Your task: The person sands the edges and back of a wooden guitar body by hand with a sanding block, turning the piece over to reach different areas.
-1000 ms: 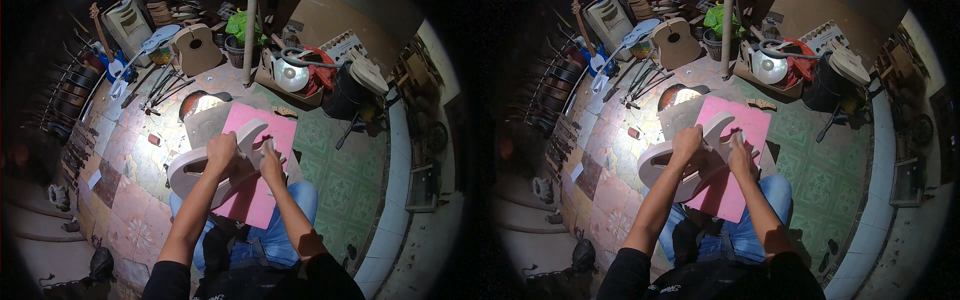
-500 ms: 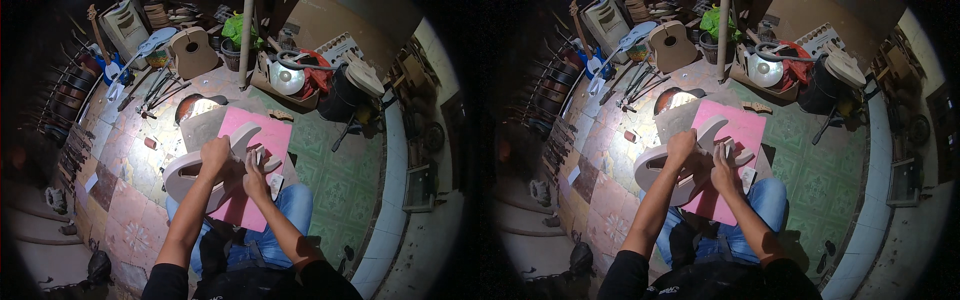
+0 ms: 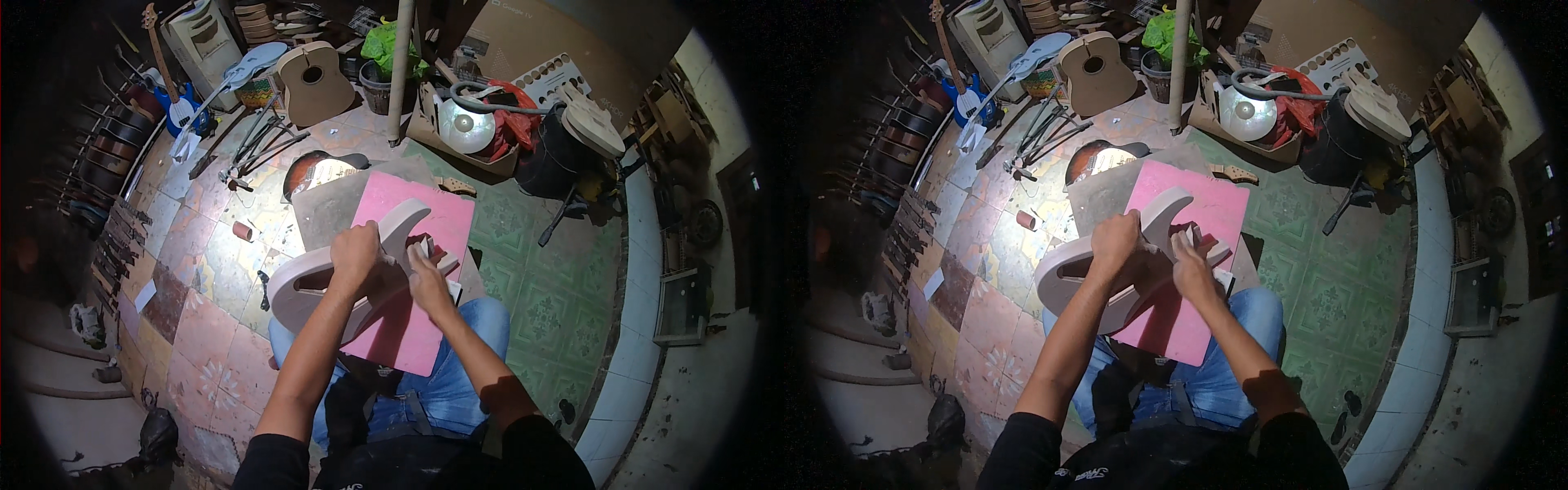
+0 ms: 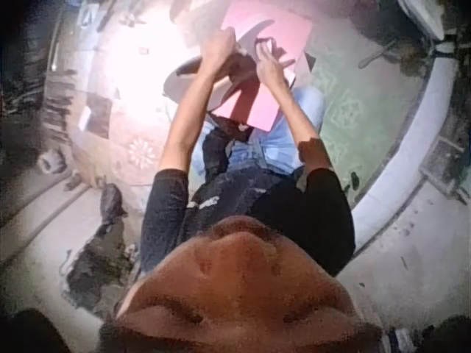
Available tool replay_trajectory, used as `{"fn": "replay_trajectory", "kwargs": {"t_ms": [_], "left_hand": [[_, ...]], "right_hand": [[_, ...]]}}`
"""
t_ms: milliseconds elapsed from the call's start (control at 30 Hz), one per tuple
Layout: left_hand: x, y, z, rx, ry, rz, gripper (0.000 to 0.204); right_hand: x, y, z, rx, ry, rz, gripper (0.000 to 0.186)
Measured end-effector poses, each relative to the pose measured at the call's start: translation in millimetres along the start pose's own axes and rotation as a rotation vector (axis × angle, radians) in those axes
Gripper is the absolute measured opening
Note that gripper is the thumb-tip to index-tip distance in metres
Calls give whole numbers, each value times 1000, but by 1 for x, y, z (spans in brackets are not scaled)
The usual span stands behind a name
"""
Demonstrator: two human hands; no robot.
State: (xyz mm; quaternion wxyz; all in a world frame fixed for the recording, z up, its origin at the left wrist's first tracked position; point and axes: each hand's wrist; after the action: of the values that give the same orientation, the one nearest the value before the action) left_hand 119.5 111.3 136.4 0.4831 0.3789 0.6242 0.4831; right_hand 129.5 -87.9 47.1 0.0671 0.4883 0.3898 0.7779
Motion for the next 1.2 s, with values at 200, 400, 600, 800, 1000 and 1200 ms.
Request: {"fn": "replay_trajectory", "kwargs": {"t_ms": [200, 400, 600, 800, 1000, 1200], "left_hand": [[-8, -8, 6, -17, -40, 5, 19], [-3, -10, 9, -17, -23, -9, 21], [6, -4, 13, 44, 18, 44, 22], [4, 6, 7, 44, -8, 41, 22], [2, -5, 16, 69, 25, 15, 21], [8, -5, 17, 97, 37, 22, 21]], "right_hand": [[-6, 9, 7, -74, -95, -177, 56], [-16, 30, 34, -4, -321, -9, 68], [-12, -5, 5, -6, -64, -103, 68], [21, -23, 0, -94, -23, -172, 75], [-10, 6, 31, -54, -292, 17, 83], [-5, -3, 6, -21, -59, -198, 79]]}}
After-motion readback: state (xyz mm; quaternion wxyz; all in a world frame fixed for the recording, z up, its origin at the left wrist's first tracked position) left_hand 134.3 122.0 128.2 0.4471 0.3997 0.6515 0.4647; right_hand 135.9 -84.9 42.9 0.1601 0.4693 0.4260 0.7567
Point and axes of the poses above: each hand's wrist, its own z-axis towards the middle knuckle, its own y-axis out of the back of the hand, x = y × z, and after that the axes turned 1 degree about x, right-handed
